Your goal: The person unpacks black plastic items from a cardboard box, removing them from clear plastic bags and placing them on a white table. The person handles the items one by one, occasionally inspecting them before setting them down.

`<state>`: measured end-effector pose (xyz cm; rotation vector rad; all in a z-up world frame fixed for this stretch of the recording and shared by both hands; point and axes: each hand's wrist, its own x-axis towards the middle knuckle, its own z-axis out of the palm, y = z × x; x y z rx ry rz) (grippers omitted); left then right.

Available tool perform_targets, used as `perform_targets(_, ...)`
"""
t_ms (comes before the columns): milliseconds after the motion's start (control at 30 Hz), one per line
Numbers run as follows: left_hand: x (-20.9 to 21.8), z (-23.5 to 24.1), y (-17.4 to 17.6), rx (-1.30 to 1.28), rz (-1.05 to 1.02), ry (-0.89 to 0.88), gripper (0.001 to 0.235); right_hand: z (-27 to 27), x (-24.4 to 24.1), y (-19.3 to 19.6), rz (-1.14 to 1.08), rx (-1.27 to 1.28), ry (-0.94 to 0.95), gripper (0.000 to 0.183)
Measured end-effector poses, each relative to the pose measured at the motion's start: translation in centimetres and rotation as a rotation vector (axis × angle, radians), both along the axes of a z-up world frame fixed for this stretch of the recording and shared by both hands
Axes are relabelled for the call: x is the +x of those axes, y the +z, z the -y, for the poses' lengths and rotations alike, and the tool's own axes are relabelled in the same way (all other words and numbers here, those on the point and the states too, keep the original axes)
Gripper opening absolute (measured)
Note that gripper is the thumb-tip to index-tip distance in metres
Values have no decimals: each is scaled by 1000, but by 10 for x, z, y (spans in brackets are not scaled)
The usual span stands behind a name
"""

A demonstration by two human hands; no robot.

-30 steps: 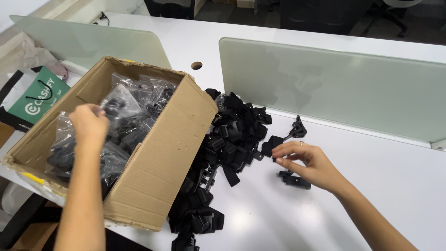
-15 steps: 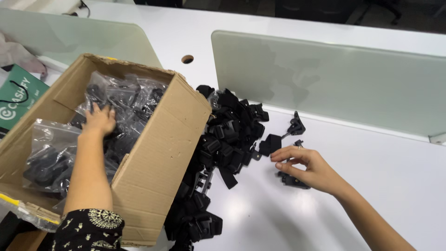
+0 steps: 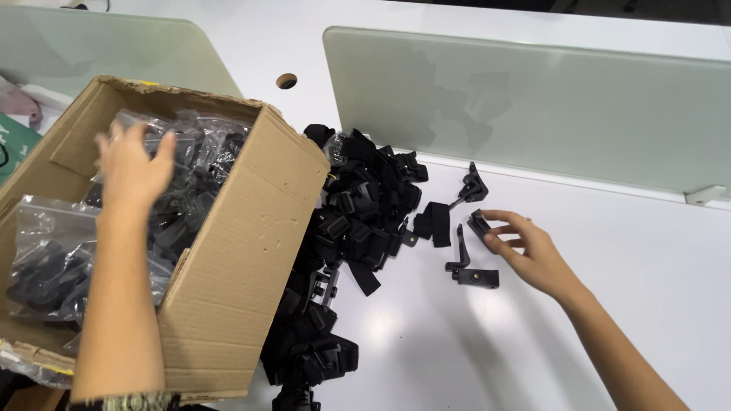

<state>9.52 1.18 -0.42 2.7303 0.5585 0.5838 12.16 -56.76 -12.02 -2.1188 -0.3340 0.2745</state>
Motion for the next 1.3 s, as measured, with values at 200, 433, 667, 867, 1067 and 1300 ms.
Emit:
perform_targets(200,-31,187,-34,-385,250,-561,32,41,12,-89,103,-301,23,67)
perform_targets(433,-75,339,-209,-774,-246,-587,53,29,-4,-161,-45,-522,78,71)
perform_targets(667,-115,359,-261,-878,-514,-423,54,7,-34,-197,157,-653,47,62)
perform_targets(867,-117,335,-247,-938,-454,-335,53,-6,-84,-198,249,-556,-29,46)
perform_targets(1067,-143,342,-223,-1175,-449,-216,59,-19,-136,-133,-70,-269,-17,44)
perform_targets(1300,-164,332,-156,-1596,-563,-27,73,-51,-154,-54,491,43,155,39)
